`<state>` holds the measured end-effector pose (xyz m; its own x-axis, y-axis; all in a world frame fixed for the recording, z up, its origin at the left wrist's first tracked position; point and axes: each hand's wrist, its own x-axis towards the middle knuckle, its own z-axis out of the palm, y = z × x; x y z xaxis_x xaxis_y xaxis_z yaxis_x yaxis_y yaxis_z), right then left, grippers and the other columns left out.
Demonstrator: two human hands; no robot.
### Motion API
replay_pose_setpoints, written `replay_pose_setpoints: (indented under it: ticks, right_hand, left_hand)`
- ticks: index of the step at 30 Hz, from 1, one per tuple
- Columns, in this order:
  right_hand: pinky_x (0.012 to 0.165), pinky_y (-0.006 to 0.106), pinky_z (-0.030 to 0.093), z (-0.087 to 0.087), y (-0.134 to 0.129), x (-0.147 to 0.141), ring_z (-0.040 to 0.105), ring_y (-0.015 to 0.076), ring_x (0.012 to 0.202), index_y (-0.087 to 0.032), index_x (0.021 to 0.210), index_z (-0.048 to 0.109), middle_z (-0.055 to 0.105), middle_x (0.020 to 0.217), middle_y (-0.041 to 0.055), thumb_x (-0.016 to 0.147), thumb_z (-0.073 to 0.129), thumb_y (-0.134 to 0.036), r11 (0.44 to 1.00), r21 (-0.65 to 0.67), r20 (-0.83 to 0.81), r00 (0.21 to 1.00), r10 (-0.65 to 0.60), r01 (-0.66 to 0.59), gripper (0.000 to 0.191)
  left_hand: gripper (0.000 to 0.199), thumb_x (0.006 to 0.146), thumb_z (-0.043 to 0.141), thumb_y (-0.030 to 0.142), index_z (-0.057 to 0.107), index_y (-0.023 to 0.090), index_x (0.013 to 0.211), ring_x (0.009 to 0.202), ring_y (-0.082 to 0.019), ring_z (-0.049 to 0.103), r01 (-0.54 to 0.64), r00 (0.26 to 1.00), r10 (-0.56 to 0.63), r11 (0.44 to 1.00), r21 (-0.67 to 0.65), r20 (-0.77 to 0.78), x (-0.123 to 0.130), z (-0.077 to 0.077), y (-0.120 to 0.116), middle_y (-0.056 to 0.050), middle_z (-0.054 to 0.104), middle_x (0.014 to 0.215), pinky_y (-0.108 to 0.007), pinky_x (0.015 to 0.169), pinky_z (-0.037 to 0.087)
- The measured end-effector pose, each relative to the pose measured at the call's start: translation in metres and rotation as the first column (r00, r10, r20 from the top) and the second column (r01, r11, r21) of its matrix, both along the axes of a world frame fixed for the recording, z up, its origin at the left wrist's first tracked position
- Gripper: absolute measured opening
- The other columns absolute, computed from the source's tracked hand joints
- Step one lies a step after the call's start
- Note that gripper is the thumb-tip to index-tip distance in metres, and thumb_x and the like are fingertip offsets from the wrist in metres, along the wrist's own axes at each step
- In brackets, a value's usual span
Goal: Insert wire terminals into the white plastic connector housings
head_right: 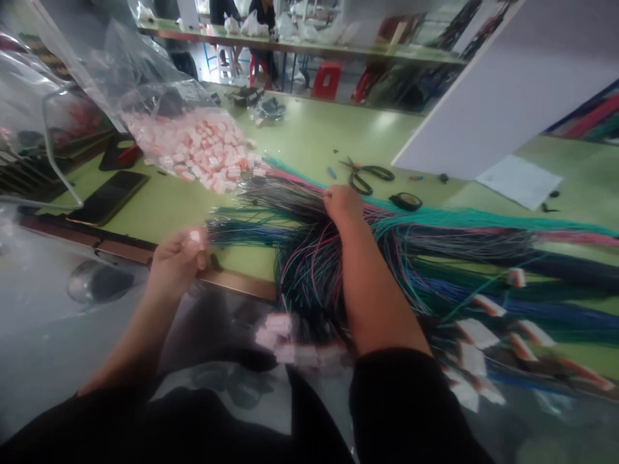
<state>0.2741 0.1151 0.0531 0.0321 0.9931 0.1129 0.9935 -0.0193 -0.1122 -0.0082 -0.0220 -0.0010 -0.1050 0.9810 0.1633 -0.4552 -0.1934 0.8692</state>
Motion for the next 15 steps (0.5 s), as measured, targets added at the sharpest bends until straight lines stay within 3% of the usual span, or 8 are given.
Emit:
replay_pose_setpoints:
  ticks: [3, 6, 10, 13, 15]
  right_hand:
    - [0.079, 0.034, 0.043, -0.009, 0.002, -0.002, 0.061, 0.0272, 0.100, -0.013, 0.100, 0.072, 0.068, 0.109, 0.0173, 0.080, 0.045, -0.013, 0.996, -0.091, 0.112, 0.994, -0.006, 0.016, 0.033]
    - [0.078, 0.036, 0.043, -0.013, 0.003, -0.005, 0.061, 0.0289, 0.099, -0.009, 0.101, 0.071, 0.067, 0.109, 0.0219, 0.080, 0.041, -0.010, 0.996, -0.079, 0.139, 0.990, -0.027, 0.039, 0.036]
    - [0.079, 0.038, 0.043, -0.013, 0.007, 0.008, 0.060, 0.0294, 0.096, -0.009, 0.103, 0.068, 0.068, 0.104, 0.0216, 0.081, 0.038, -0.012, 0.995, 0.057, 0.001, 0.996, -0.087, 0.087, 0.037]
    - [0.078, 0.040, 0.044, -0.008, 0.006, 0.010, 0.059, 0.0299, 0.093, -0.013, 0.103, 0.066, 0.068, 0.098, 0.0194, 0.082, 0.038, -0.018, 0.959, 0.201, -0.153, 0.973, -0.172, 0.201, 0.036]
    - [0.075, 0.039, 0.044, -0.003, 0.001, 0.003, 0.059, 0.0289, 0.092, -0.017, 0.103, 0.066, 0.068, 0.097, 0.0159, 0.083, 0.039, -0.024, 0.955, 0.198, -0.190, 0.965, -0.182, 0.220, 0.034]
  left_hand:
    - [0.025, 0.063, 0.081, 0.031, 0.069, 0.017, 0.081, 0.040, -0.004, 0.052, 0.000, 1.000, 0.001, 1.000, -0.012, 0.011, 0.001, 0.002, 0.000, 0.005, 0.061, 0.055, -0.015, 0.039, 0.043]
    - [0.026, 0.063, 0.082, 0.030, 0.070, 0.018, 0.084, 0.041, -0.004, 0.053, 0.001, 1.000, 0.000, 1.000, -0.015, 0.021, 0.001, 0.001, -0.001, 0.005, 0.062, 0.057, -0.015, 0.040, 0.044]
    - [0.022, 0.065, 0.080, 0.028, 0.071, 0.019, 0.083, 0.041, -0.004, 0.053, 0.015, 1.000, -0.015, 1.000, -0.006, 0.012, 0.001, 0.000, -0.002, 0.004, 0.062, 0.056, -0.015, 0.040, 0.044]
    - [0.022, 0.065, 0.080, 0.028, 0.071, 0.020, 0.084, 0.041, -0.005, 0.053, 0.010, 1.000, -0.010, 1.000, -0.002, 0.014, 0.001, -0.001, -0.002, 0.004, 0.062, 0.057, -0.016, 0.040, 0.044]
    - [0.023, 0.065, 0.080, 0.028, 0.071, 0.019, 0.085, 0.041, -0.005, 0.054, 0.007, 1.000, -0.007, 1.000, 0.004, 0.013, 0.001, -0.002, -0.001, 0.004, 0.062, 0.058, -0.016, 0.040, 0.043]
